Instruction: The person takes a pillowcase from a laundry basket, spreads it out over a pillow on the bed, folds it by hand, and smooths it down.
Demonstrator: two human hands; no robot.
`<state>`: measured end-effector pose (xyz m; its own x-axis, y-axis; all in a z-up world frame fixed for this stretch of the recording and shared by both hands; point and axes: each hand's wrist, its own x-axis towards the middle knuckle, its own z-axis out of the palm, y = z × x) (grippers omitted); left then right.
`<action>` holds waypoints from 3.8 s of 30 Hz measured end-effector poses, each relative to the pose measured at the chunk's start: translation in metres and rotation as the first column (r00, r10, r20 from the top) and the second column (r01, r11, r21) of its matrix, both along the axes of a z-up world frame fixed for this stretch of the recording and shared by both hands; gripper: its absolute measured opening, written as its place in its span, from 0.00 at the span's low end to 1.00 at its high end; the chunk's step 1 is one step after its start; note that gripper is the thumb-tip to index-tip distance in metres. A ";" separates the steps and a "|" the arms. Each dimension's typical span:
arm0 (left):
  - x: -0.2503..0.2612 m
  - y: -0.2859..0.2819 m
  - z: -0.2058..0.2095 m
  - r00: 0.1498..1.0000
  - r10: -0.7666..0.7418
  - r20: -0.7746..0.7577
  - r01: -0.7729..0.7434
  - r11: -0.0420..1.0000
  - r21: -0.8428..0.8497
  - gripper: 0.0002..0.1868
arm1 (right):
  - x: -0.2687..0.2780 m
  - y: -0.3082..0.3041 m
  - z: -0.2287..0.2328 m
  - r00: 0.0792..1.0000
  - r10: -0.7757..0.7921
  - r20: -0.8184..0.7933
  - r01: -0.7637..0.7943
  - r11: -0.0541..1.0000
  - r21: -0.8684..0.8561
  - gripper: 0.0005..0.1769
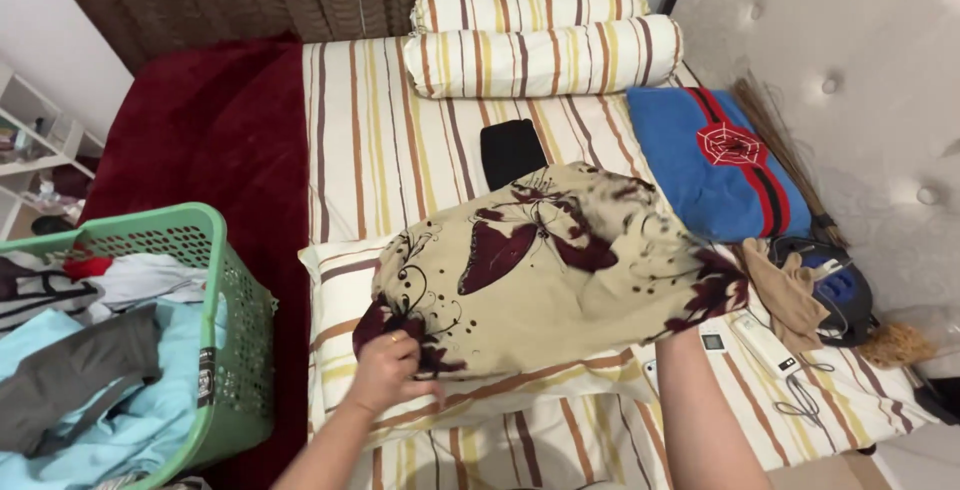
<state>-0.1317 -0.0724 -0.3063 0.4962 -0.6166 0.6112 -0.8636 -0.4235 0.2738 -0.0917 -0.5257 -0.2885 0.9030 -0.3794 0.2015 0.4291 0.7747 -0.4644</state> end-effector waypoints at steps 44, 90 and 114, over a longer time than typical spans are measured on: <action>-0.058 0.023 -0.132 0.341 0.170 -0.925 -0.915 -0.165 -0.368 0.25 | 0.156 0.248 0.027 0.753 0.541 -0.374 -0.062 -0.507 -0.860 0.15; 0.109 0.137 0.232 0.400 0.331 -0.854 -0.533 0.842 0.076 0.13 | 0.152 0.147 0.068 0.937 -0.068 -0.344 -0.329 0.165 -0.930 0.09; 0.073 0.156 0.196 0.463 0.663 -0.589 -0.759 0.639 0.124 0.22 | 0.207 0.042 0.057 0.830 -0.480 0.284 -0.123 -0.654 -0.747 0.14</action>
